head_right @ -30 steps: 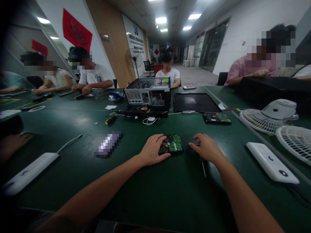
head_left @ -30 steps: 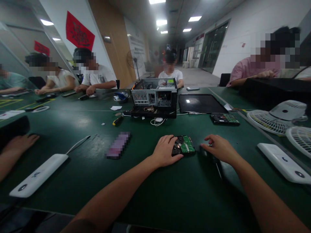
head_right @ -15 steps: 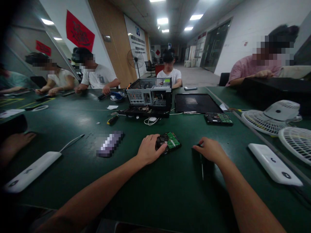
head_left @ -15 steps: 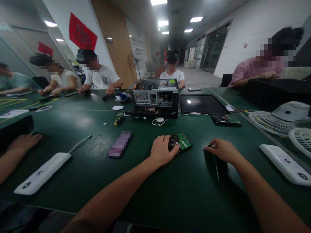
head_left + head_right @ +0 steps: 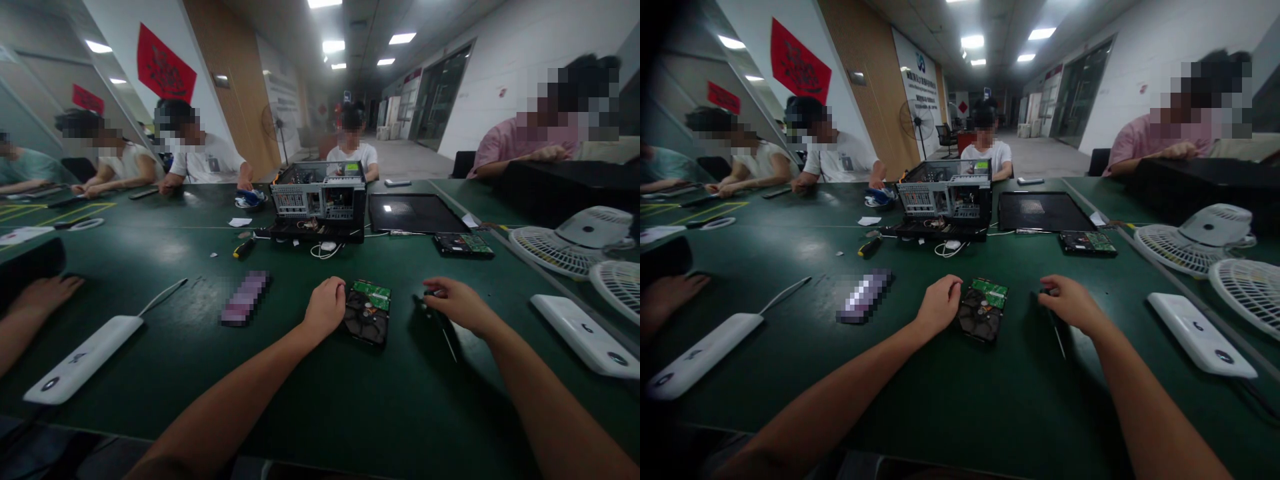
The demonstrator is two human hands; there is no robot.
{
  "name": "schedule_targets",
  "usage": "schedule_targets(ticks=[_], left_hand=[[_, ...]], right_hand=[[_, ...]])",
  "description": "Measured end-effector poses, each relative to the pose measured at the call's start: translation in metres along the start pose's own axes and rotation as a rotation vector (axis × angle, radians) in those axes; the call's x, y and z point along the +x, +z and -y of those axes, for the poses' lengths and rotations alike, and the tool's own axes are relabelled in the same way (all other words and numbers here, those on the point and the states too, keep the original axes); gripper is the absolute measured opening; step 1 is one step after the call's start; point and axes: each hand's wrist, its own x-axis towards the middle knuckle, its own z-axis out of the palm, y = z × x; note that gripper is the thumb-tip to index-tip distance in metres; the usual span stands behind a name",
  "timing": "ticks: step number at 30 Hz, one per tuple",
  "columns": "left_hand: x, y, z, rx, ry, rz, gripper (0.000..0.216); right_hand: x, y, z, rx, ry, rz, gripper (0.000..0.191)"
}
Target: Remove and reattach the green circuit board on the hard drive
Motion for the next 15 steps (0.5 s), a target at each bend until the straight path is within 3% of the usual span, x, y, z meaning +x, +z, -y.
schedule_targets(ticks=[8,15], left_hand=[[0.005,0.004,0.008,-0.07,0.046,-0.015,0.014],[0.008,-0.002,0.013,-0.03,0.345,0.212,0.034]], right_hand=[[0.002,-0.001,0.001,0.583,-0.088,-0.092,0.04],[-0.006,0.003,0.019,0.908,-0.11,-0.057,0.04]])
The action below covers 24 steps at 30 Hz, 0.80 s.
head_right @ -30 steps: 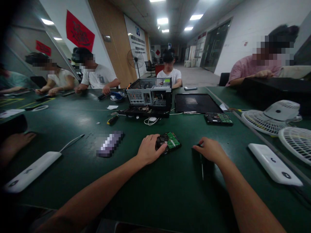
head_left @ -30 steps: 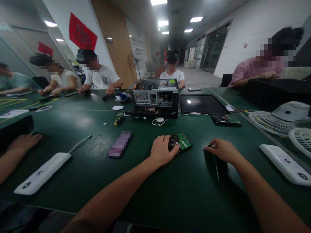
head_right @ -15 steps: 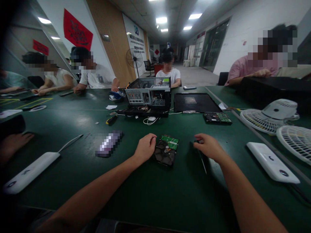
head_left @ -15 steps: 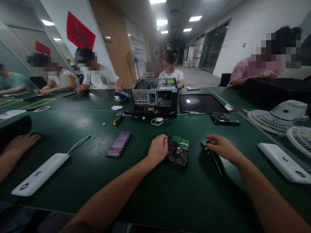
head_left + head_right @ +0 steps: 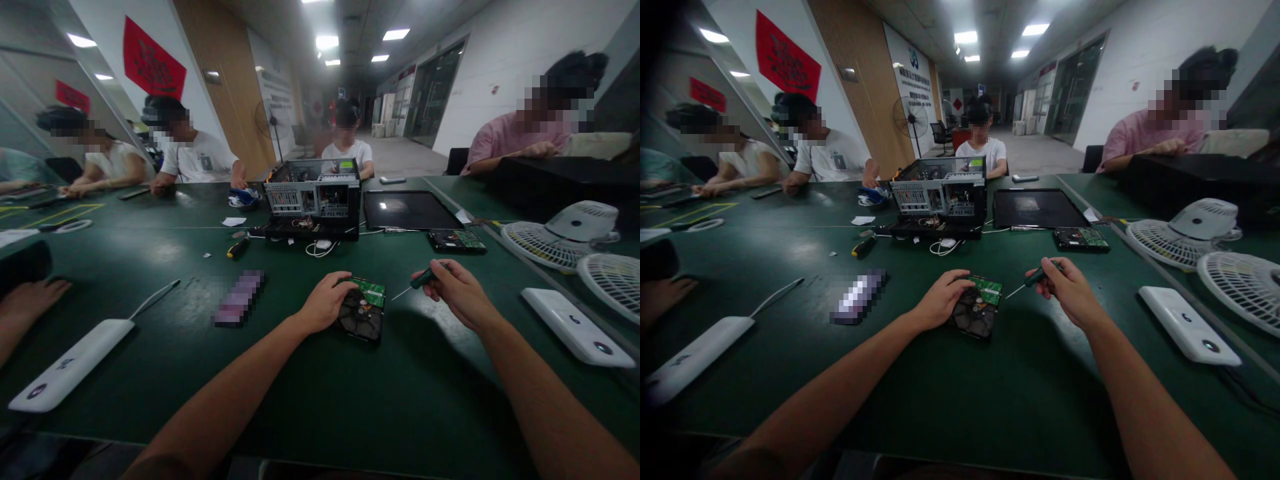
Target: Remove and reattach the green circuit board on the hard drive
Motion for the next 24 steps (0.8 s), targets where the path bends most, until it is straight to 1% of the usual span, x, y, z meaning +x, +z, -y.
schedule_targets(ticks=[3,6,9,12,17,20,24], left_hand=[[0.001,-0.005,0.007,0.05,0.086,0.103,0.049],[0.002,-0.007,0.009,0.041,0.089,0.133,0.055],[0.002,-0.007,0.004,0.031,0.095,0.168,0.061],[0.002,-0.006,-0.002,0.027,0.12,0.209,0.067],[0.001,-0.003,-0.006,0.022,0.109,0.222,0.065],[0.002,-0.002,-0.005,0.036,0.098,0.216,0.062],[0.002,-0.002,-0.004,0.023,0.1,0.205,0.06]], right_hand=[[-0.002,0.01,-0.001,-0.002,-0.064,-0.009,0.043],[-0.006,0.019,-0.001,-0.114,-0.142,0.005,0.049],[-0.011,0.028,0.001,-0.235,-0.192,-0.017,0.045],[-0.016,0.036,0.002,-0.301,-0.236,-0.043,0.041],[-0.019,0.044,-0.001,-0.389,-0.278,0.015,0.036],[-0.019,0.046,-0.004,-0.437,-0.287,0.014,0.036],[-0.019,0.046,-0.004,-0.446,-0.293,0.016,0.035]])
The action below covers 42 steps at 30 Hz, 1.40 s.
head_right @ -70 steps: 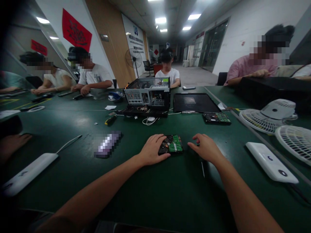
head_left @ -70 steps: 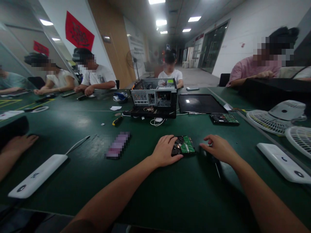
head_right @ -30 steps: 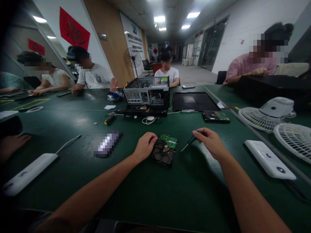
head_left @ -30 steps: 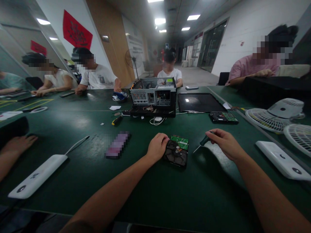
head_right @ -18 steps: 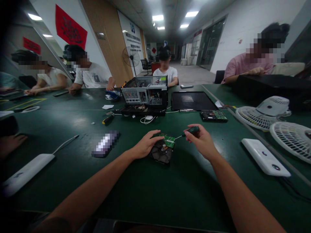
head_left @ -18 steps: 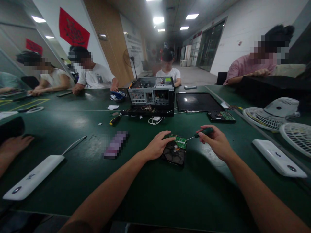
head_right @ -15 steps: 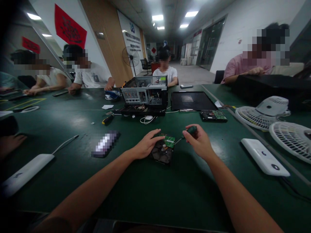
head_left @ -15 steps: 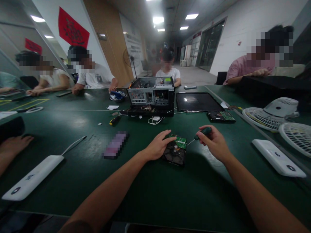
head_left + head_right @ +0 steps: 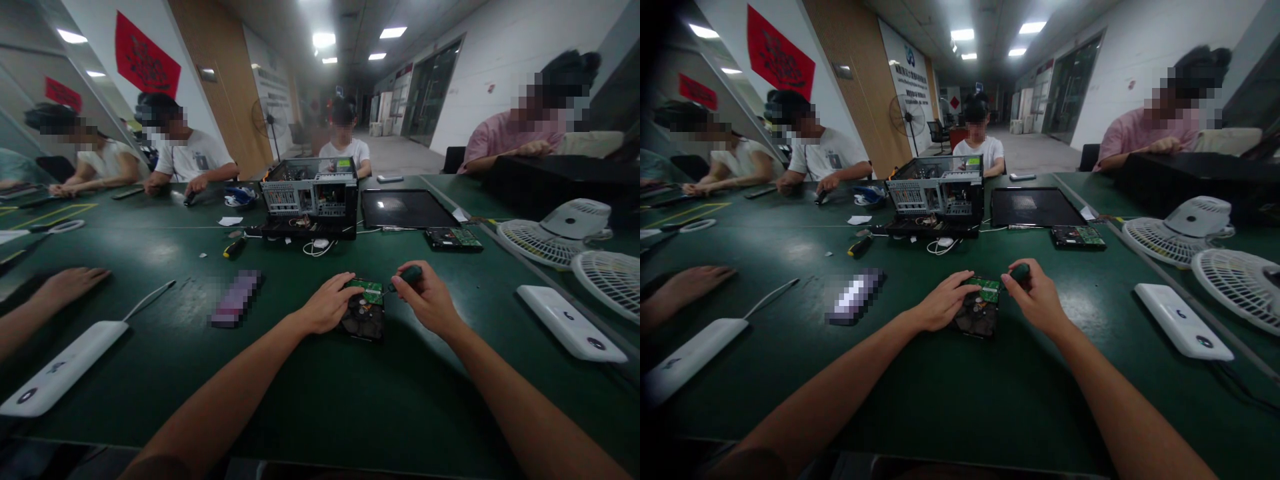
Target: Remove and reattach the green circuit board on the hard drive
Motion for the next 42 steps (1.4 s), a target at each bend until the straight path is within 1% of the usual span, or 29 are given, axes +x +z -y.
schedule_targets(ticks=[6,10,13,15,17,21,23,26,29,31,33,35,37,39,42], left_hand=[[0.0,0.0,0.0,-0.013,0.013,-0.019,0.059],[0.002,0.001,0.0,-0.008,-0.022,-0.017,0.053],[0.003,0.002,-0.004,-0.001,-0.04,-0.022,0.044],[0.004,0.003,-0.009,0.016,-0.061,-0.038,0.04],[0.004,0.004,-0.014,0.043,-0.083,-0.062,0.04],[0.005,0.006,-0.021,0.082,-0.092,-0.1,0.041],[0.004,0.006,-0.022,0.082,-0.094,-0.111,0.04],[0.002,0.003,-0.019,0.053,-0.098,-0.104,0.038],[-0.001,0.0,-0.013,0.007,-0.08,-0.084,0.038],[-0.003,-0.003,-0.008,-0.024,-0.051,-0.06,0.038],[-0.005,-0.005,-0.001,-0.056,-0.015,-0.032,0.039],[-0.007,-0.006,0.005,-0.086,0.022,-0.021,0.04],[-0.008,-0.006,0.01,-0.103,0.047,-0.023,0.042],[-0.008,-0.005,0.012,-0.101,0.051,-0.022,0.042],[-0.008,-0.004,0.014,-0.101,0.036,-0.023,0.041]], right_hand=[[0.0,-0.001,0.002,-0.074,-0.014,-0.001,0.035],[0.0,0.002,0.003,-0.143,-0.06,-0.02,0.046],[0.0,0.006,0.005,-0.254,-0.104,-0.05,0.056],[0.0,0.008,0.006,-0.324,-0.137,-0.072,0.058],[0.0,0.008,0.009,-0.359,-0.18,-0.082,0.056],[-0.001,0.006,0.013,-0.312,-0.305,-0.052,0.05],[-0.001,0.006,0.013,-0.25,-0.314,-0.055,0.052],[-0.002,0.006,0.013,-0.217,-0.265,-0.103,0.053],[-0.003,0.006,0.013,-0.273,-0.258,-0.148,0.041],[-0.004,0.005,0.013,-0.277,-0.292,-0.121,0.038],[-0.005,0.005,0.013,-0.235,-0.334,-0.073,0.042],[-0.006,0.007,0.011,-0.2,-0.369,-0.058,0.046],[-0.006,0.01,0.009,-0.195,-0.391,-0.094,0.048],[-0.006,0.012,0.007,-0.226,-0.401,-0.163,0.049],[-0.005,0.012,0.007,-0.299,-0.408,-0.242,0.044]])
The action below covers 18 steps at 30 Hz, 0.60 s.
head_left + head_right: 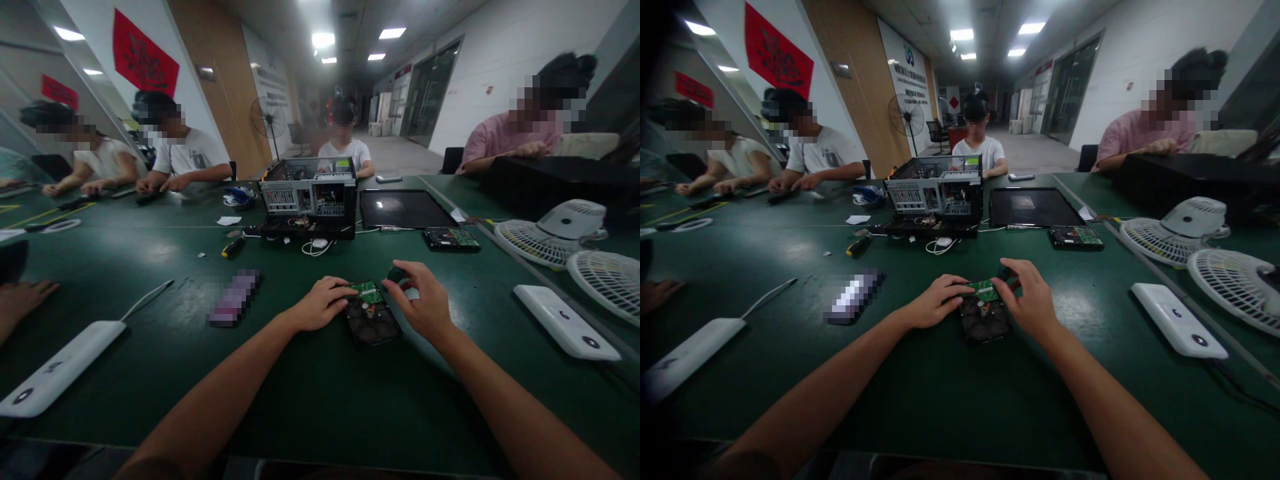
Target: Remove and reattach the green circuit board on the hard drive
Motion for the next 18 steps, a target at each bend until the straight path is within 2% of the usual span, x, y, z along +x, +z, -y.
schedule_targets(ticks=[6,9,13,18], left_hand=[[-0.0001,0.0015,-0.0012,-0.019,-0.012,-0.032,0.04],[-0.0002,0.0014,-0.0024,-0.013,-0.017,-0.035,0.04],[0.0001,0.0019,-0.0028,-0.008,-0.013,-0.043,0.039],[0.0004,0.0034,-0.0012,-0.008,-0.02,-0.042,0.04]], right_hand=[[0.0004,-0.0004,-0.0023,0.062,-0.014,0.033,0.046],[-0.0003,0.0017,-0.0053,0.064,-0.01,0.005,0.049],[0.0008,0.0009,-0.0042,-0.008,-0.034,-0.044,0.043],[0.0015,-0.0017,-0.0003,0.038,-0.049,-0.015,0.042]])
